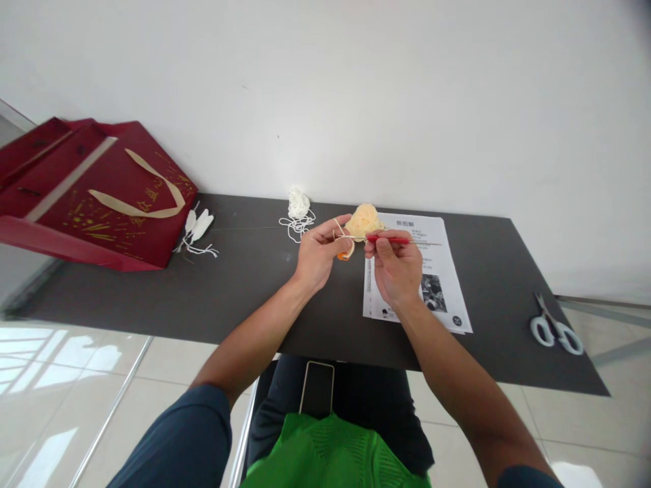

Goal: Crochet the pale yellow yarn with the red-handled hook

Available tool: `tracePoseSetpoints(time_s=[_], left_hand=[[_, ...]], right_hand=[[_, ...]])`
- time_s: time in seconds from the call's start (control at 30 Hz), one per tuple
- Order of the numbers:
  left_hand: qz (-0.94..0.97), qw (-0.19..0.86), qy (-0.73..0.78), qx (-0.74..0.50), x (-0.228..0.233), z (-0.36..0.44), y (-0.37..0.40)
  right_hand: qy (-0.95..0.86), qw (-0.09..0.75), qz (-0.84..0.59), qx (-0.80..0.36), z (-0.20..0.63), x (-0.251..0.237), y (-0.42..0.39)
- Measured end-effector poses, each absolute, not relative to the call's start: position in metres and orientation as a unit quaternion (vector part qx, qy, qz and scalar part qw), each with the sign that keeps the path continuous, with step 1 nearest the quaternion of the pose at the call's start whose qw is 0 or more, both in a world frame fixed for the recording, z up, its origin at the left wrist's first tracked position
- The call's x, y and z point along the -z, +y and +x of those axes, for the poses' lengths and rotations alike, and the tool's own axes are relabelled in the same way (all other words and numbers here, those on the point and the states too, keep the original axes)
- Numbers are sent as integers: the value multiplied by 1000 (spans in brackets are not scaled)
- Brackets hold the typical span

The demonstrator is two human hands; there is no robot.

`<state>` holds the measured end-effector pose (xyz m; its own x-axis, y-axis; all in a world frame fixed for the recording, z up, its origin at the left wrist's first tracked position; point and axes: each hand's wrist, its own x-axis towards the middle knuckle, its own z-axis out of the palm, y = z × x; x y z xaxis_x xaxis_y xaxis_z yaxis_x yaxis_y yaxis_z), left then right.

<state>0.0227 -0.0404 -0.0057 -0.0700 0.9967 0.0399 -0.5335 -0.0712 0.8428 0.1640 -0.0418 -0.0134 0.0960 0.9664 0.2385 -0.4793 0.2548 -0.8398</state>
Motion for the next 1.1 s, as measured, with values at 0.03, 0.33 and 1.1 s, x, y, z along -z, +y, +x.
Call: tracePoseSetpoints(time_s=[0.03,0.33,1.1], left_hand=[[344,588,341,-648,6,22,-40],[366,568,355,-646,8,19,-38],[500,497,393,-590,2,11,-40]], right_hand=[[-409,681,-291,-532,165,14,-41],[-448,688,-291,-491,172,14,-38],[-451,669,-325,-494,176,9,-38]])
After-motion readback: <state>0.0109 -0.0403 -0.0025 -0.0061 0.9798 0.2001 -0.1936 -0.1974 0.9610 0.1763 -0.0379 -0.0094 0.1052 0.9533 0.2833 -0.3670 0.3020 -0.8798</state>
